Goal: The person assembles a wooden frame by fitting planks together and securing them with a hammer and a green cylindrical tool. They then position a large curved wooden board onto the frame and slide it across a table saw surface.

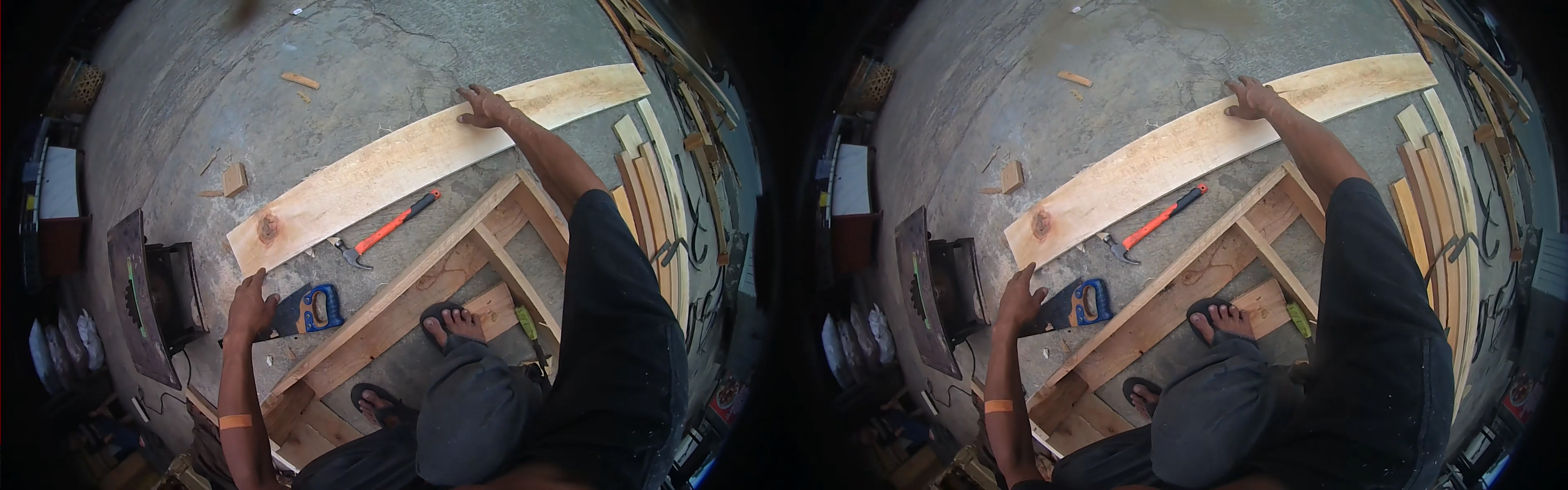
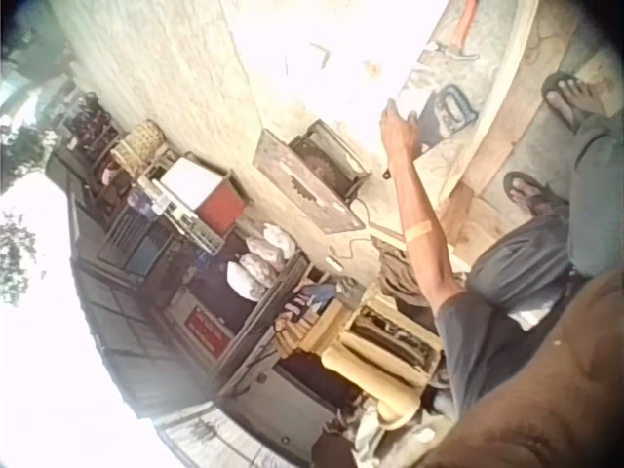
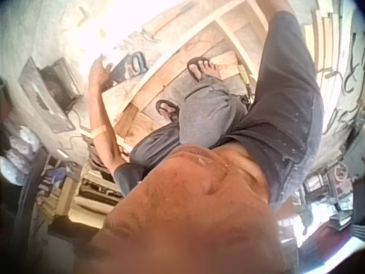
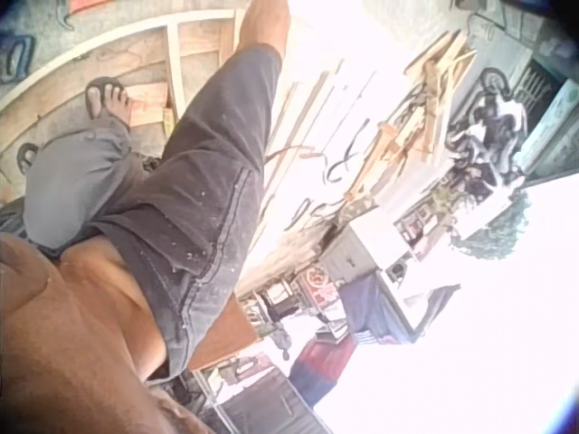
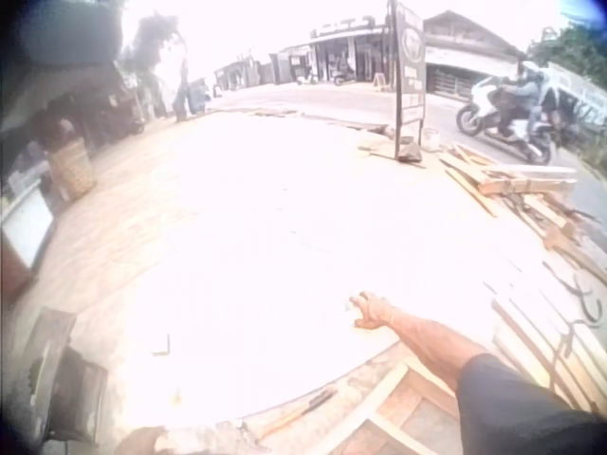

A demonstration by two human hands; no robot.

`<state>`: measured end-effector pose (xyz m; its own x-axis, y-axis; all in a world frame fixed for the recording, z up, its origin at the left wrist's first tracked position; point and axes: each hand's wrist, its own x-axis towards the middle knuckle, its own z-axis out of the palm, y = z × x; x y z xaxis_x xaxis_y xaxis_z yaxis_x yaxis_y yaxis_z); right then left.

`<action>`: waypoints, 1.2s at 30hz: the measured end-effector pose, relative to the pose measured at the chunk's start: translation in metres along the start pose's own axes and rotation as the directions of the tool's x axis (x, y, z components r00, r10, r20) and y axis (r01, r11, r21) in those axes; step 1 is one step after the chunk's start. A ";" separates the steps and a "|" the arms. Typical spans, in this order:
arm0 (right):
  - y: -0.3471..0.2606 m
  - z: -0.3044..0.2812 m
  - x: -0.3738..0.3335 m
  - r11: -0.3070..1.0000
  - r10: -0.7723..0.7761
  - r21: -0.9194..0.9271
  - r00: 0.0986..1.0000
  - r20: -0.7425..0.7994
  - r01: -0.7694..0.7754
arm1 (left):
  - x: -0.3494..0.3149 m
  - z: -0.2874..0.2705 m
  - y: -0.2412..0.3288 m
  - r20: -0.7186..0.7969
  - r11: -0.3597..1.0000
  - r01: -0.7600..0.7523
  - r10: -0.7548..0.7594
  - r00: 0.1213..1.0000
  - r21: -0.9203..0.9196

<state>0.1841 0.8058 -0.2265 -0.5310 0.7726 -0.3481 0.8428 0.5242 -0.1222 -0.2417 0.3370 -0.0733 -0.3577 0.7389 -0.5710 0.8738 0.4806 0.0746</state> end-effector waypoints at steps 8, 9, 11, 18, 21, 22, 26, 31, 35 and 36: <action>0.038 -0.020 0.014 0.999 -0.025 -0.041 0.980 0.196 0.033 | 0.108 0.067 -0.120 -0.260 0.784 0.528 -0.611 0.747 -0.327; 0.037 -0.022 0.011 0.998 -0.061 -0.014 0.987 0.152 0.063 | 0.105 0.082 -0.132 -0.237 0.730 0.567 -0.670 0.703 -0.383; 0.036 -0.030 0.010 0.996 -0.092 0.007 0.978 0.188 0.092 | 0.097 0.110 -0.150 -0.167 0.637 0.602 -0.741 0.650 -0.481; 0.037 -0.033 -0.003 0.994 -0.094 -0.034 0.975 0.202 0.103 | 0.095 0.091 -0.109 0.283 0.393 0.577 -0.592 0.755 -0.716; 0.026 -0.053 0.000 0.997 -0.043 0.077 0.954 0.296 0.021 | 0.077 0.074 -0.100 0.231 0.388 0.523 -0.591 0.773 -0.759; 0.034 -0.051 -0.003 0.990 -0.086 0.134 0.963 0.256 0.053 | 0.067 0.065 -0.095 0.202 0.378 0.465 -0.560 0.803 -0.801; 0.022 -0.079 -0.016 0.959 -0.101 0.282 0.960 0.263 0.024 | 0.020 0.034 -0.131 0.220 0.165 0.337 -0.489 0.844 -0.927; 0.011 -0.111 -0.041 0.890 -0.177 0.441 0.978 0.111 0.112 | -0.047 -0.022 -0.136 -0.123 0.261 0.026 -0.538 0.834 -0.965; -0.023 -0.117 -0.056 0.830 -0.224 0.514 0.973 -0.050 0.217 | -0.119 -0.078 -0.159 -0.221 0.309 -0.014 -0.646 0.731 -0.951; -0.040 -0.113 -0.063 0.826 -0.211 0.521 0.975 -0.067 0.214 | -0.146 -0.073 -0.171 -0.224 0.314 -0.003 -0.671 0.707 -0.949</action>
<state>0.1742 0.7767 -0.0947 -0.7012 0.6670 -0.2519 0.6286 0.4115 -0.6600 -0.3632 0.1818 0.0572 -0.9131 0.3055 -0.2701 -0.0372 0.5973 0.8011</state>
